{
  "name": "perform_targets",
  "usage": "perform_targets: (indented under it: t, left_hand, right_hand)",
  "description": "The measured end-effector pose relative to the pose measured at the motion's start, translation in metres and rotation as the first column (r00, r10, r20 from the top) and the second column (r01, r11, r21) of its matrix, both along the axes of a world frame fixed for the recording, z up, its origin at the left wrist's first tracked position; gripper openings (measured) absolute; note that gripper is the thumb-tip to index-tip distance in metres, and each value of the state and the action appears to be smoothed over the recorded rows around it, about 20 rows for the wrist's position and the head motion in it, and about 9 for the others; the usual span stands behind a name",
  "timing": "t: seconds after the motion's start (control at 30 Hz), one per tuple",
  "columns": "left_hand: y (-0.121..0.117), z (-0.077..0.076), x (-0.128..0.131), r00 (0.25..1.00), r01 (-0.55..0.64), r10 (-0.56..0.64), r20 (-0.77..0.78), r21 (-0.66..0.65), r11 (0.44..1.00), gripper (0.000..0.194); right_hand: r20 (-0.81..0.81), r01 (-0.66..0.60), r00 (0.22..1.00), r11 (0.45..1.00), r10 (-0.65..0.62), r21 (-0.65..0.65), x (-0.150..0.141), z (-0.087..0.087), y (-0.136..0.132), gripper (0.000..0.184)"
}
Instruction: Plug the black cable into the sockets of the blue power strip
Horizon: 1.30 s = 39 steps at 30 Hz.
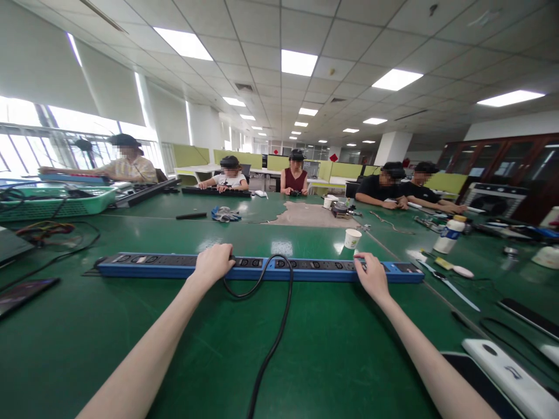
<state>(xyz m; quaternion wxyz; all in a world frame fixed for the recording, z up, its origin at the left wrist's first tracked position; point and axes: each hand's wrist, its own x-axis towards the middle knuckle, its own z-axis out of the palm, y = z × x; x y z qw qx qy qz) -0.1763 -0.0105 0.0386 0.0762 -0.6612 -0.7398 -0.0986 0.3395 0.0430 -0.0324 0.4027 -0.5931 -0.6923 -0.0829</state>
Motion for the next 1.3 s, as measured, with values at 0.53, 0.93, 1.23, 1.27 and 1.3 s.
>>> perform_targets:
  t: [0.53,0.93,1.23,1.27,1.3]
  left_hand:
    - [-0.013,0.045,0.013,0.967,-0.022,-0.084,0.242,0.405,0.914,0.036]
    - [-0.003,-0.007,0.078,0.833,0.237,-0.381,0.401,0.362,0.901,0.023]
    - [-0.003,-0.018,0.091,0.904,0.211,-0.282,0.320,0.239,0.948,0.029]
    - [-0.003,-0.017,0.090,0.906,0.218,-0.287,0.312,0.238,0.947,0.029]
    - [-0.003,-0.017,0.091,0.906,0.230,-0.296,0.304,0.235,0.944,0.029]
  right_hand:
    - [0.012,-0.589,0.740,0.655,0.673,-0.473,-0.172,0.013,-0.082,0.036]
    - [0.118,-0.206,0.616,0.304,0.779,-0.930,-0.156,0.070,-0.113,0.033]
    - [-0.549,-0.629,0.582,-0.096,0.599,-0.771,-0.121,0.103,-0.095,0.052]
    - [-0.569,-0.691,0.581,-0.017,0.582,-0.723,-0.111,0.104,-0.087,0.054]
    - [-0.576,-0.737,0.588,0.083,0.568,-0.671,-0.101,0.103,-0.078,0.055]
